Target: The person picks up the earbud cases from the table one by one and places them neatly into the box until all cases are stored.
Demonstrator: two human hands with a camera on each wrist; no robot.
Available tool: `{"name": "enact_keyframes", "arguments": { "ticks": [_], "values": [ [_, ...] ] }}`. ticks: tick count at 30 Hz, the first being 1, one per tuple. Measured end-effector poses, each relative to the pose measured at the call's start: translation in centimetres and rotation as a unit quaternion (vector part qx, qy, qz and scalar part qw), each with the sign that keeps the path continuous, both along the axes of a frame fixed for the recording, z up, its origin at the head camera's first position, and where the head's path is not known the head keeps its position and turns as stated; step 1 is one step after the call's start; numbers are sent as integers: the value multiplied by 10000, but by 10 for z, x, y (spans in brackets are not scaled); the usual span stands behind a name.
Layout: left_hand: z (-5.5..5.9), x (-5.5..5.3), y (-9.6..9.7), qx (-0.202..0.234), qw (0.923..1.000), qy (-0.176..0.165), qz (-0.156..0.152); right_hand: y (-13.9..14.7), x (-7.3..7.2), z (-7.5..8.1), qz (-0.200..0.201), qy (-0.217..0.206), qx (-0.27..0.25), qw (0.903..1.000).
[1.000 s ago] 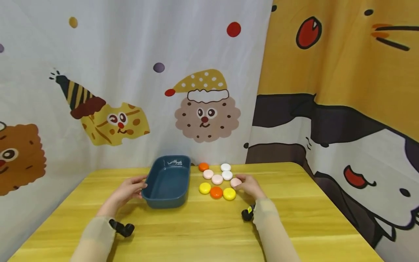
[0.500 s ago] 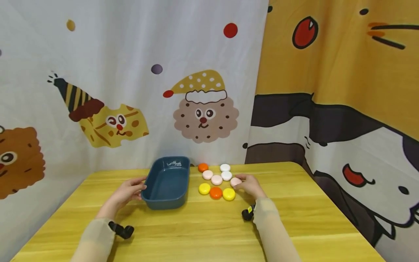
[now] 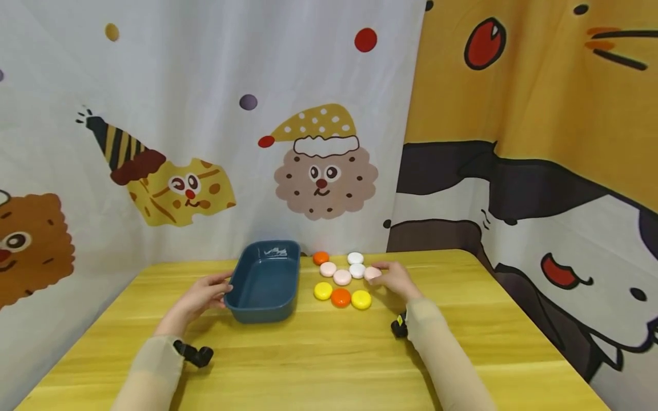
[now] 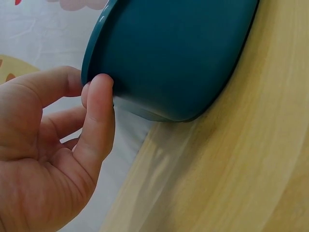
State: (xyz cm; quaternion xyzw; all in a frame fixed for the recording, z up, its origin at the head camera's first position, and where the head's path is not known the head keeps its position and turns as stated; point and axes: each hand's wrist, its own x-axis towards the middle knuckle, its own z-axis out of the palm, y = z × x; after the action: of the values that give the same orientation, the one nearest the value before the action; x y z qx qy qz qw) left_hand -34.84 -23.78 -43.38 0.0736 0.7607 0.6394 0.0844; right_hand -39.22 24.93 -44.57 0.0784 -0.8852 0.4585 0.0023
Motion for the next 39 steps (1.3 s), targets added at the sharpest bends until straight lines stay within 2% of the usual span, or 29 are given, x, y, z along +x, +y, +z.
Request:
{"name": "enact_keyframes", "arguments": {
  "ticks": [9, 18, 26, 39],
  "values": [
    [3, 0, 0, -36, 10000, -15, -15, -1, -3, 18, 141, 230, 477, 9985],
    [1, 1, 0, 79, 9999, -83, -87, 1, -5, 25, 77, 449, 583, 9973],
    [0, 0, 2, 3, 10000, -81, 46, 0, -7, 35, 85, 733, 450, 9963],
    [-1, 0, 1, -82, 9999, -127, 66, -4, -17, 51, -11, 835, 695, 9941]
  ]
}}
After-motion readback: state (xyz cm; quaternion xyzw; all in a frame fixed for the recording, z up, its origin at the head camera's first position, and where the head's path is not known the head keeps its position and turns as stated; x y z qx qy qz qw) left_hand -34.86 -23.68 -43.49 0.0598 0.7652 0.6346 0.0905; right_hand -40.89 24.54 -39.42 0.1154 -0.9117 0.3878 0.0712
